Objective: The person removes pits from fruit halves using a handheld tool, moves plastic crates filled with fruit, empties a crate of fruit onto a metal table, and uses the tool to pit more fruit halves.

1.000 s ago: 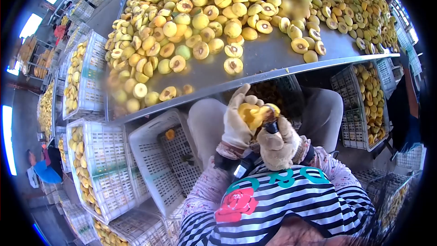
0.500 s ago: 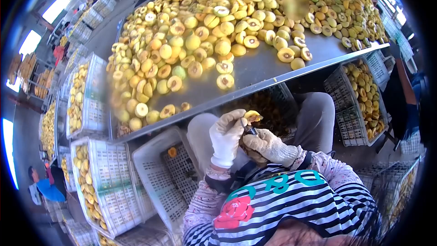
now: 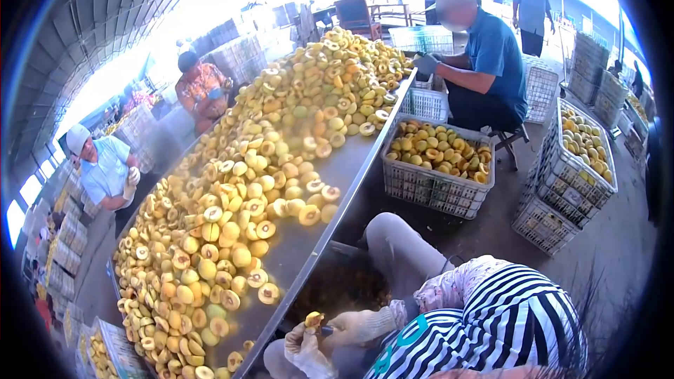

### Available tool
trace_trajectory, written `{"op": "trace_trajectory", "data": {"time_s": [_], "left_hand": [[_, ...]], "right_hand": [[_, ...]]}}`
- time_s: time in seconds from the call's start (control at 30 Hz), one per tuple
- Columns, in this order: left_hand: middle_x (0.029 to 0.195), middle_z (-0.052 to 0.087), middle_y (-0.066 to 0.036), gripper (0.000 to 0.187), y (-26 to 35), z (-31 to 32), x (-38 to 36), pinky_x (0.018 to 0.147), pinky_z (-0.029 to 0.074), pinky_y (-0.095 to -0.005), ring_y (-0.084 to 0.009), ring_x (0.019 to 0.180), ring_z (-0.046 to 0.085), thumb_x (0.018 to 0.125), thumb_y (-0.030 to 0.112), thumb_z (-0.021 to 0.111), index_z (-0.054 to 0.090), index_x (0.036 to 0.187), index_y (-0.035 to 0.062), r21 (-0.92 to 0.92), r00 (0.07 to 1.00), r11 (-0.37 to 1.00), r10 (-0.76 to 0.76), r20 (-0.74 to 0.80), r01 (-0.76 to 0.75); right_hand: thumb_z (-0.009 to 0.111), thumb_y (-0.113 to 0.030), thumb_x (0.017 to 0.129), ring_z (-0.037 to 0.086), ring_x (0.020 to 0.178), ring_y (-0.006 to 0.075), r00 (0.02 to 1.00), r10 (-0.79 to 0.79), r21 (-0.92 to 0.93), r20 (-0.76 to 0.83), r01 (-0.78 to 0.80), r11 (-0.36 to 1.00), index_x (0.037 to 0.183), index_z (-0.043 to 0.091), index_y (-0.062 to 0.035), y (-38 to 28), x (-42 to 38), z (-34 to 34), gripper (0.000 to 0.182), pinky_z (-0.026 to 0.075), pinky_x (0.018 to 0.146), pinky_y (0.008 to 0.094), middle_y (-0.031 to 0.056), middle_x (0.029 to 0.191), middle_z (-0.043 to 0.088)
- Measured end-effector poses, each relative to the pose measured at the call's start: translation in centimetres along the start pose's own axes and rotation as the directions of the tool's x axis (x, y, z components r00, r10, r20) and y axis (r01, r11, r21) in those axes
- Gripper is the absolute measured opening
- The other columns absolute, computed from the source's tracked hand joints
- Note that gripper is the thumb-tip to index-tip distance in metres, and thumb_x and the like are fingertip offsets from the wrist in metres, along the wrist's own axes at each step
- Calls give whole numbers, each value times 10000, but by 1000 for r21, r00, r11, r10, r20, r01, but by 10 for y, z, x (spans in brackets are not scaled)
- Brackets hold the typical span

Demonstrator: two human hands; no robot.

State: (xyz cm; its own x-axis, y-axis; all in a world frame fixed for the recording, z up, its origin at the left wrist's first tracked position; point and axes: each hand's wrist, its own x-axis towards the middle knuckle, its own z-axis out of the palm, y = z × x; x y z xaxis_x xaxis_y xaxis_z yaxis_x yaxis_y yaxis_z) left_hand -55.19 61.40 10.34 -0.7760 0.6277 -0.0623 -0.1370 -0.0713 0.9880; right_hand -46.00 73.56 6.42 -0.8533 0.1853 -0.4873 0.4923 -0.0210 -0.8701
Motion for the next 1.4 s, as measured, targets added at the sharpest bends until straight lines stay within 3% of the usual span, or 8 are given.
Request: {"op": "trace_trajectory", "data": {"time_s": [0.43,0.6,0.73,0.83,1.0,1.2,1.27,1.4], "left_hand": [[812,684,-119,72,-67,-59,-25,660,553,-309,-203,723,663,888,-41,628,621,861,26,-250,992,961,-125,-21,115],[945,674,-147,203,-37,-99,-56,748,573,-372,-269,807,696,877,-122,577,566,1006,35,-235,906,888,333,-263,-394],[997,695,-169,214,-56,-156,-75,832,558,-370,-276,901,678,835,-14,665,615,1035,42,141,750,872,477,-457,-469],[1184,665,-177,242,-71,-198,-73,919,529,-423,-342,1096,632,759,60,766,721,993,20,987,777,147,628,-38,-70],[1170,692,-123,293,-42,-125,-63,875,526,-315,-167,973,653,904,41,701,661,1190,-6,262,911,942,287,-295,-212],[1128,704,-97,254,-35,-161,-25,783,542,-283,-127,885,649,969,97,662,659,1194,-23,-160,977,973,143,-161,-168],[1019,728,-96,289,-30,-205,1,780,552,-262,-142,931,677,934,142,728,673,1169,-17,92,840,948,313,-442,-305],[1142,704,-165,264,-6,-346,41,927,499,-489,-368,1060,641,899,216,673,718,1119,77,933,601,242,715,-357,266]], "right_hand": [[791,-428,834,714,791,295,702,-704,-658,-108,480,580,1026,710,-177,-25,0,-14,326,576,703,387,83,890,728],[814,-259,807,700,713,290,699,-704,-730,-127,414,543,887,658,-140,-12,25,-19,212,559,643,364,68,766,701],[806,-271,828,704,726,300,789,-595,-732,-156,312,605,1006,646,-110,-3,44,-8,288,559,654,368,115,798,708],[768,-304,861,695,813,364,905,-385,-611,-180,204,765,1138,611,-108,-6,49,9,374,561,742,432,131,868,707],[749,-255,872,709,800,374,861,-392,-504,324,507,699,1141,607,-72,-38,38,58,355,568,681,414,148,844,718],[678,-253,944,690,764,361,831,-446,-383,334,552,741,1168,607,-39,-52,56,68,318,544,681,401,184,829,675],[662,-263,963,662,705,280,868,-414,-348,274,490,799,1104,616,-31,-63,56,56,276,522,665,372,140,786,651],[631,-269,983,666,757,237,930,-281,-366,237,354,861,1133,585,-36,-74,71,36,281,520,703,362,124,850,674]]}}
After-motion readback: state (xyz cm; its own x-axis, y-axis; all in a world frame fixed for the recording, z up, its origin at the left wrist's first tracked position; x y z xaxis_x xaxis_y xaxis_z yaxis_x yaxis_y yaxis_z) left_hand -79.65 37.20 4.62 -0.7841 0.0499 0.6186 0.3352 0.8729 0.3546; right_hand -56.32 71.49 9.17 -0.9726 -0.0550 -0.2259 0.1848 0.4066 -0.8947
